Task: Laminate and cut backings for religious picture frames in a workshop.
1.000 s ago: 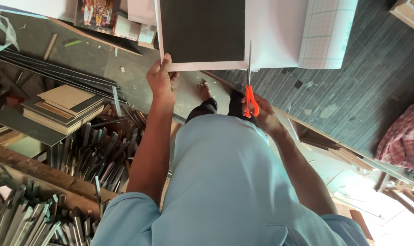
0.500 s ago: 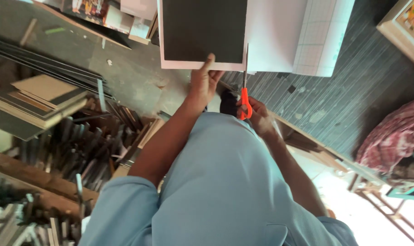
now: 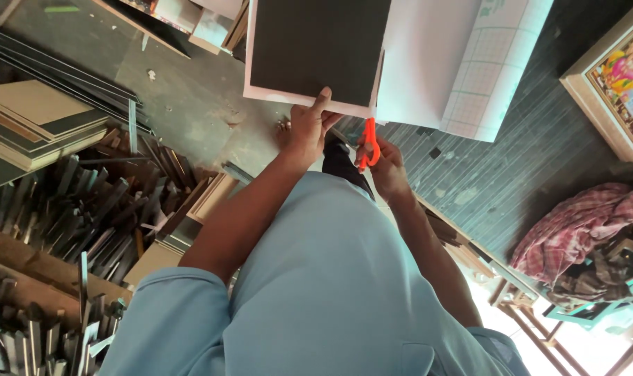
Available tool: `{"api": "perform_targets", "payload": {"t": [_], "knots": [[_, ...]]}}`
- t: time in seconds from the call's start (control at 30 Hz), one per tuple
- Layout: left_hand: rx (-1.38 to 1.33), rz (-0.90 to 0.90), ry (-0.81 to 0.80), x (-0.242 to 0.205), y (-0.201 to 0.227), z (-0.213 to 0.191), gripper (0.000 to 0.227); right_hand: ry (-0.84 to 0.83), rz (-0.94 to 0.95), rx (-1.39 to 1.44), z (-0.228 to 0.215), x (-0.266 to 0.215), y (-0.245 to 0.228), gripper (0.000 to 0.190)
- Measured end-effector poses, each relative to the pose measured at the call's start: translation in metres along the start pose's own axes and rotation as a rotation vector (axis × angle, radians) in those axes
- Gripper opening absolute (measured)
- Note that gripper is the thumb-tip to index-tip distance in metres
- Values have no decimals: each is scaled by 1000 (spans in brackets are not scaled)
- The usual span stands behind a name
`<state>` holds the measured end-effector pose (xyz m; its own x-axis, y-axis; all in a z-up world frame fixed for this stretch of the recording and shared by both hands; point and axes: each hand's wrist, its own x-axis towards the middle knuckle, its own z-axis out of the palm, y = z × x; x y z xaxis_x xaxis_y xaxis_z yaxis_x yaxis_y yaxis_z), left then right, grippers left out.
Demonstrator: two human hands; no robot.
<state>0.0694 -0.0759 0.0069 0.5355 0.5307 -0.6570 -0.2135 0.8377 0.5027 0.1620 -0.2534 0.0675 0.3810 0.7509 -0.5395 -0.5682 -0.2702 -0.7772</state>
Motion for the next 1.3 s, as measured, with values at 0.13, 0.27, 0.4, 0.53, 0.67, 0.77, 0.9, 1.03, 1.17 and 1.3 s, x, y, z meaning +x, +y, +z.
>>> {"api": "perform_targets", "payload": {"t": [0.13,0.27,0.4,0.53,0.67,0.77,0.9,1.03,1.17,1.3], "knots": [[-6,-18,29,-2,6,6,32,24,2,21,-1,6,-13,35],[-1,-51,46,-9,14,14,32,52,6,96,1,31,-38,38],[9,-18,49,-7,20,16,35,55,25,107,1,44,-43,33],[31,-50,80,-11,29,17,35,75,27,98,-7,50,-29,28],[-6,-50,34,-10,27,16,36,108,-42,70,3,74,-56,31],[-5,-56,41,-16,38,23,37,143,-72,8,20,98,-99,34],[28,-58,67,-28,55,33,35,137,-108,-128,21,133,-142,35],[19,-42,54,-27,53,30,35,85,-127,-66,-5,175,-132,28],[-41,-36,43,-28,50,28,34,94,-81,54,-7,185,-123,26],[-15,-37,28,-29,53,22,33,102,-97,-54,-25,191,-110,23]]}}
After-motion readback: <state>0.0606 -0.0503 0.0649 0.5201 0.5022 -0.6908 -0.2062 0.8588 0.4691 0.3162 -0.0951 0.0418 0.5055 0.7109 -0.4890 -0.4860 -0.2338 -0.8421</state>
